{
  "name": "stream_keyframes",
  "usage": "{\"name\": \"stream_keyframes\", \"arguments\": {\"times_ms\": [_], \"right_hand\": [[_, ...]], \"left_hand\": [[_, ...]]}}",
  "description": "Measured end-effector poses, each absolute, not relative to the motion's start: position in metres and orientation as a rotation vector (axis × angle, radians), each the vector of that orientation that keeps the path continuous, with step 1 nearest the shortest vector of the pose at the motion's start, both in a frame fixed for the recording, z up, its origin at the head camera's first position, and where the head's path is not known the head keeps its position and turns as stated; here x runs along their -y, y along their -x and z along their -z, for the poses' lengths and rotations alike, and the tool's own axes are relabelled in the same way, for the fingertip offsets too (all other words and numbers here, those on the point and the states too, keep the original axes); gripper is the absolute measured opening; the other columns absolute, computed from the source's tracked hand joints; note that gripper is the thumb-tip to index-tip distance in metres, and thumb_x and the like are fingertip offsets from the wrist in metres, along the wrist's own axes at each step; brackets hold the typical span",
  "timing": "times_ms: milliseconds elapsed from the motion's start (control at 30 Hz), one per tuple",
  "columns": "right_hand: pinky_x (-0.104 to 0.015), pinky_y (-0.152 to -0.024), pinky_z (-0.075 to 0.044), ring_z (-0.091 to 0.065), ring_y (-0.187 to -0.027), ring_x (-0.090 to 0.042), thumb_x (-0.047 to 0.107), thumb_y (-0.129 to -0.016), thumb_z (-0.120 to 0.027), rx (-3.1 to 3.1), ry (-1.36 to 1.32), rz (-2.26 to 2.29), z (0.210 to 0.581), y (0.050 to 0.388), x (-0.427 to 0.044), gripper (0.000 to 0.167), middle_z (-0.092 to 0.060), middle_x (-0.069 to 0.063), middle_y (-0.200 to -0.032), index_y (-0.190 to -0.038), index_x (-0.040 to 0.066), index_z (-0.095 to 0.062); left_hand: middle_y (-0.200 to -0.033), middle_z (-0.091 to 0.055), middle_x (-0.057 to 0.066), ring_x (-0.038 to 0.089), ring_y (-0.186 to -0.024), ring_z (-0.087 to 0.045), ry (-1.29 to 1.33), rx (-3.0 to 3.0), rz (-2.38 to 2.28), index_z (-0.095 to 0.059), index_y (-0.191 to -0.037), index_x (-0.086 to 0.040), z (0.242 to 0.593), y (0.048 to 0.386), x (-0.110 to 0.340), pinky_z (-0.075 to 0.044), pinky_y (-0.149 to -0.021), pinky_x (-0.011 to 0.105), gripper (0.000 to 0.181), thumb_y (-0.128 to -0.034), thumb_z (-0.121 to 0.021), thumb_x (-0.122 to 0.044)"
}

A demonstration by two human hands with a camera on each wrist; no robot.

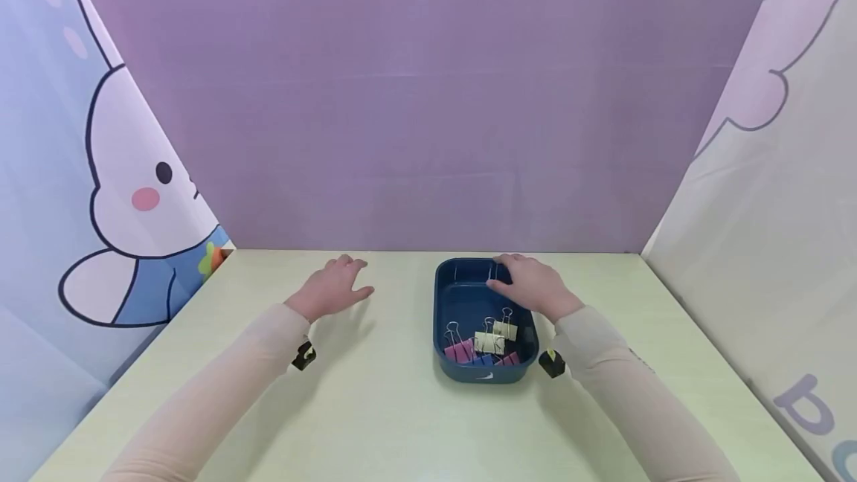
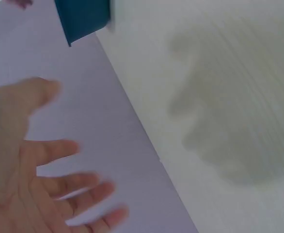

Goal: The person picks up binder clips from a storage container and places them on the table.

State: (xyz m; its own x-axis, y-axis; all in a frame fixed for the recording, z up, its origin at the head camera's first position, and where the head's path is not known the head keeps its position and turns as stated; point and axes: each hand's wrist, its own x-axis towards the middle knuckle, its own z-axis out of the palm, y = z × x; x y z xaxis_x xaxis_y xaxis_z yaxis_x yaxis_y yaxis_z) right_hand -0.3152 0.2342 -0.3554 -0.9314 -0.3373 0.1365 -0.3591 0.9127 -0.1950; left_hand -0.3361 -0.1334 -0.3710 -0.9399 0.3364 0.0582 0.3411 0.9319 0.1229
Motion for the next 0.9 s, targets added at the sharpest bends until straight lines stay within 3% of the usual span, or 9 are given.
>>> {"name": "stream_keyframes", "arguments": {"times_ms": [67, 133, 267, 367, 600, 900], "right_hand": [[-0.052, -0.091, -0.05, -0.062, -0.108, -0.035, 0.038, -0.096, -0.057, 2.995, -0.52, -0.373, 0.353, 0.317, -0.236, 0.047, -0.063, -0.019, -0.123, -0.127, 0.004, -0.058], [-0.045, -0.079, -0.055, -0.066, -0.09, -0.027, 0.031, -0.096, -0.058, 3.016, -0.479, -0.43, 0.35, 0.318, -0.239, 0.035, -0.069, -0.015, -0.106, -0.116, 0.003, -0.063], [-0.034, -0.061, -0.052, -0.06, -0.07, -0.019, 0.025, -0.097, -0.056, 3.055, -0.345, -0.557, 0.346, 0.318, -0.248, 0.027, -0.067, -0.011, -0.087, -0.104, 0.001, -0.064], [-0.032, -0.06, -0.052, -0.061, -0.07, -0.021, 0.023, -0.097, -0.053, 3.105, -0.204, -0.724, 0.347, 0.317, -0.257, 0.029, -0.065, -0.016, -0.086, -0.104, -0.004, -0.059], [-0.041, -0.075, -0.057, -0.065, -0.084, -0.027, 0.021, -0.101, -0.044, 3.233, -0.085, -1.196, 0.36, 0.308, -0.277, 0.04, -0.063, -0.024, -0.098, -0.118, -0.015, -0.051], [-0.039, -0.079, -0.057, -0.066, -0.087, -0.023, 0.019, -0.099, -0.046, 3.21, -0.211, -1.483, 0.381, 0.308, -0.293, 0.035, -0.064, -0.016, -0.098, -0.117, -0.009, -0.056]], "left_hand": [[-0.122, -0.06, 0.014, 0.03, -0.106, -0.06, 0.56, 3.074, 0.2, -0.057, -0.126, -0.006, 0.37, 0.339, 0.133, -0.053, -0.083, 0.047, 0.048, -0.0949, -0.055, -0.042], [-0.105, -0.066, 0.007, 0.021, -0.088, -0.062, 0.578, 3.105, 0.216, -0.064, -0.11, -0.007, 0.369, 0.34, 0.133, -0.053, -0.075, 0.04, 0.033, -0.0951, -0.056, -0.036], [-0.087, -0.065, -0.001, 0.014, -0.069, -0.056, 0.577, 3.155, 0.254, -0.064, -0.093, -0.011, 0.366, 0.341, 0.132, -0.048, -0.064, 0.033, 0.023, -0.0952, -0.055, -0.032], [-0.085, -0.064, -0.002, 0.013, -0.068, -0.055, 0.573, 3.165, 0.256, -0.064, -0.092, -0.012, 0.364, 0.339, 0.131, -0.046, -0.063, 0.031, 0.022, -0.0953, -0.055, -0.032], [-0.089, -0.065, 0.0, 0.014, -0.07, -0.056, 0.573, 3.168, 0.264, -0.065, -0.095, -0.011, 0.363, 0.336, 0.13, -0.048, -0.065, 0.033, 0.023, -0.0957, -0.054, -0.032], [-0.088, -0.066, 0.001, 0.015, -0.068, -0.056, 0.571, 3.178, 0.259, -0.065, -0.096, -0.01, 0.363, 0.339, 0.13, -0.048, -0.063, 0.033, 0.023, -0.0958, -0.054, -0.031]]}}
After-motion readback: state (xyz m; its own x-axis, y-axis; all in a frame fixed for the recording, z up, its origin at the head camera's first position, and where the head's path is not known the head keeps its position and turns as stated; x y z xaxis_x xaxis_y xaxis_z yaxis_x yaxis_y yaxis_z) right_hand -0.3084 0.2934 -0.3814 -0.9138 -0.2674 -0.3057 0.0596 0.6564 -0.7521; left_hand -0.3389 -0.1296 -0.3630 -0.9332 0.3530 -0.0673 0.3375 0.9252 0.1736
